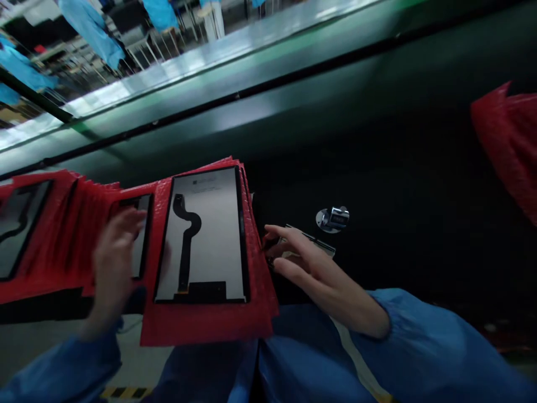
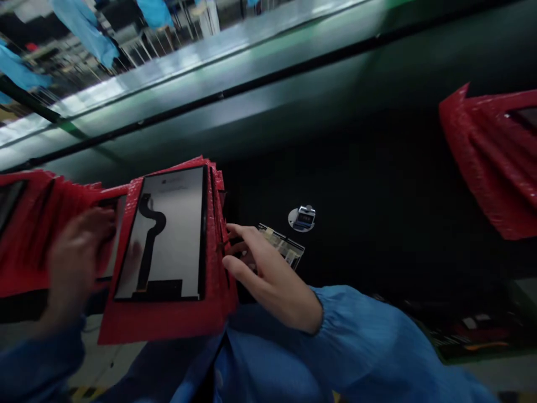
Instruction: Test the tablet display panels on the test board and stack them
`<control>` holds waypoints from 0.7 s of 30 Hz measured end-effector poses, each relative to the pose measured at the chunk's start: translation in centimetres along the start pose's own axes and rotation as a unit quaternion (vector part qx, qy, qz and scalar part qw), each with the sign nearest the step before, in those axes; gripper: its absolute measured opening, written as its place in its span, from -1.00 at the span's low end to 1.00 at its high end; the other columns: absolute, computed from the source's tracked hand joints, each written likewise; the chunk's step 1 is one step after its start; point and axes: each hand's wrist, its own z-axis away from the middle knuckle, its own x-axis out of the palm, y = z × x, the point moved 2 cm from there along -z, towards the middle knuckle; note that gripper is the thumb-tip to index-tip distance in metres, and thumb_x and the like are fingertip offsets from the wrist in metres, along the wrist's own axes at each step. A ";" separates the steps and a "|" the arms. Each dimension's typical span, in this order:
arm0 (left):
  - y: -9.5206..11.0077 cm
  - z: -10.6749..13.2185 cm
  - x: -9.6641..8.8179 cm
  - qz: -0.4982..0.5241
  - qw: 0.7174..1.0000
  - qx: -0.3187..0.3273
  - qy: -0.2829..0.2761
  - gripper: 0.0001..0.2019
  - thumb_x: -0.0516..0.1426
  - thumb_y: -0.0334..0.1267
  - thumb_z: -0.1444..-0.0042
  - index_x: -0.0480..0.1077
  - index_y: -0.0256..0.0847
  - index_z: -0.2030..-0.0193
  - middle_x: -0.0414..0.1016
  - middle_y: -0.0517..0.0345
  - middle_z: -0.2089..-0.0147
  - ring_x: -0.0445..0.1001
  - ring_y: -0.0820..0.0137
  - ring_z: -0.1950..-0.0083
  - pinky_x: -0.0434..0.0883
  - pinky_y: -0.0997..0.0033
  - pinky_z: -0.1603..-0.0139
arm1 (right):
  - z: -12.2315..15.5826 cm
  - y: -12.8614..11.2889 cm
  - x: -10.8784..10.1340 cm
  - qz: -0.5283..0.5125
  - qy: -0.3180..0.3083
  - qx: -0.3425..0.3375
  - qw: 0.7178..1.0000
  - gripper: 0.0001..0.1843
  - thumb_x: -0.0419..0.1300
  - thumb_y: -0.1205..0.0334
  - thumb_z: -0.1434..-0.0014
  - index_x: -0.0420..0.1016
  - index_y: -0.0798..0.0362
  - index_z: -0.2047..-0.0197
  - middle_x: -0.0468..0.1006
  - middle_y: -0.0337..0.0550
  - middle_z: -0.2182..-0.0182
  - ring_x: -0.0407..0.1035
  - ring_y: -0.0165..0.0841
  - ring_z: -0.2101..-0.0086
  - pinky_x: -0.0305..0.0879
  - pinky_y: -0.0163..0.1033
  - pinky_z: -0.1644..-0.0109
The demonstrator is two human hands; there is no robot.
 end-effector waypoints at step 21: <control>0.6 4.8 5.3 -0.118 0.974 0.129 -0.143 -0.23 -0.01 0.06 -0.34 -0.23 -0.29 -0.50 -0.10 -0.11 -0.50 -0.01 0.17 -0.48 0.07 -0.03 -0.44 | -6.3 -0.8 -2.9 0.294 0.091 0.049 0.950 -0.04 0.38 -0.09 -0.04 0.18 0.23 -0.35 0.22 0.20 -0.29 0.17 0.05 -0.25 0.18 0.17 -0.33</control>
